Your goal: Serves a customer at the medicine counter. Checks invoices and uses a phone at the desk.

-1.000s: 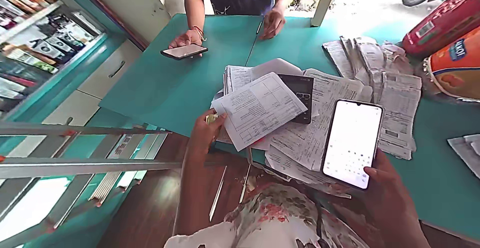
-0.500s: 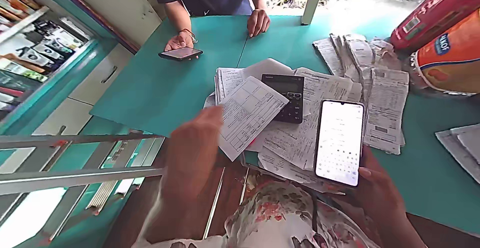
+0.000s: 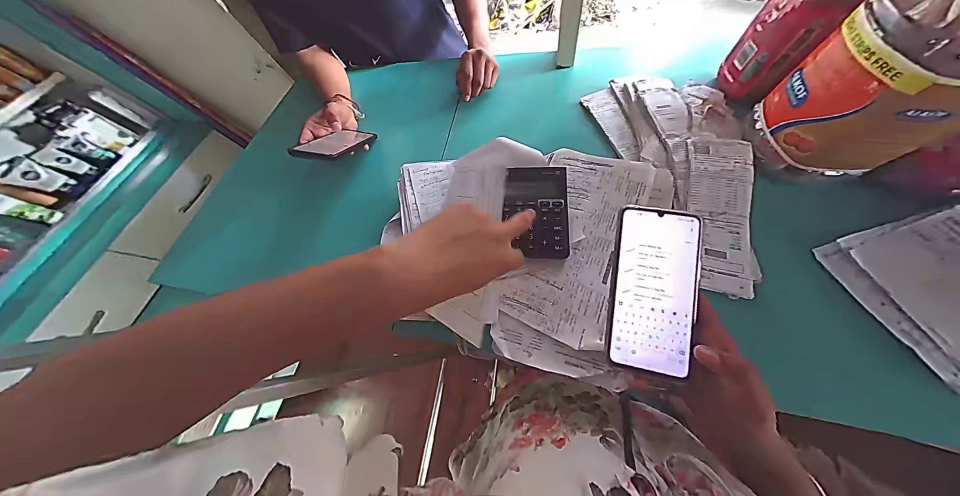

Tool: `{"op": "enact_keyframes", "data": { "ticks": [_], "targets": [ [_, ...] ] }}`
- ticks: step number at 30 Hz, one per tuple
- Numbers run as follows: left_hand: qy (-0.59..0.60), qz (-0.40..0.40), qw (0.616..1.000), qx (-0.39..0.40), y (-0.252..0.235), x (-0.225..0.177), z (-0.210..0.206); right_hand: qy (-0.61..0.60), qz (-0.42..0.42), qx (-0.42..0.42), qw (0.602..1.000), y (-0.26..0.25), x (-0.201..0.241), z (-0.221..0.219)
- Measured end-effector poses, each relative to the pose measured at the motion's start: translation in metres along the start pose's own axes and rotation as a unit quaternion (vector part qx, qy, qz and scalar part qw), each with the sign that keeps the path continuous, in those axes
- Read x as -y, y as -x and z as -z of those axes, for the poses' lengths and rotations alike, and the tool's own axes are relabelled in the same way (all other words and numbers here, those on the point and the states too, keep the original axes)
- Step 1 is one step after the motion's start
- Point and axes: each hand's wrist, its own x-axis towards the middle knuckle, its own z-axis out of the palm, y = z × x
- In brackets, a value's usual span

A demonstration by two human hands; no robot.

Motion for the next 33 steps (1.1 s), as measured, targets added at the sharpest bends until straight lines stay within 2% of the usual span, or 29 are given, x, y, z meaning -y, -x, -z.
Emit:
{"op": "enact_keyframes", "data": {
  "ticks": [2, 3, 6, 9, 12, 16, 19, 21, 22, 24, 28, 30, 31, 33],
  "targets": [
    [0.047, 0.024, 0.991, -0.119, 0.014, 0.014, 0.03, 0.005, 0.01, 0.004, 1.0, 0.002, 0.002, -0.001],
    [0.083, 0.044, 0.986, -0.14, 0.018, 0.021, 0.048, 0.003, 0.016, 0.009, 1.0, 0.002, 0.001, -0.001],
    [0.233, 0.086, 0.962, -0.111, 0.003, 0.049, 0.07, 0.008, 0.041, -0.006, 0.999, 0.001, -0.002, -0.002],
    [0.338, 0.132, 0.932, 0.008, -0.048, 0.069, 0.031, 0.048, 0.045, -0.055, 0.996, 0.002, 0.006, -0.005],
    [0.326, 0.128, 0.933, 0.086, -0.081, 0.071, -0.018, 0.134, 0.028, -0.132, 0.982, 0.002, 0.017, -0.011],
    [0.328, 0.113, 0.936, 0.059, -0.08, 0.067, -0.034, 0.192, -0.006, -0.212, 0.958, 0.002, 0.024, -0.017],
    [0.336, 0.159, 0.928, 0.026, -0.07, 0.067, -0.031, 0.236, -0.035, -0.256, 0.937, -0.006, 0.029, -0.031],
    [0.354, 0.196, 0.914, -0.045, -0.057, 0.071, -0.029, 0.287, -0.045, -0.242, 0.926, -0.013, 0.032, -0.04],
    [0.369, 0.207, 0.9, -0.105, -0.049, 0.075, -0.031, 0.31, -0.052, -0.219, 0.924, -0.016, 0.032, -0.039],
    [0.422, 0.232, 0.847, -0.224, -0.032, 0.086, -0.037, 0.346, -0.061, -0.169, 0.921, -0.022, 0.027, -0.034],
    [0.538, 0.307, 0.676, -0.398, -0.003, 0.096, -0.065, 0.397, -0.028, -0.11, 0.911, -0.025, 0.019, -0.023],
    [0.591, 0.322, 0.598, -0.435, 0.001, 0.093, -0.085, 0.447, -0.013, -0.096, 0.889, -0.025, 0.018, -0.021],
    [0.603, 0.326, 0.577, -0.444, 0.001, 0.092, -0.096, 0.484, -0.009, -0.092, 0.87, -0.024, 0.018, -0.02],
    [0.607, 0.333, 0.562, -0.452, -0.002, 0.091, -0.119, 0.567, -0.007, -0.096, 0.818, -0.022, 0.02, -0.018]
  ]
}}
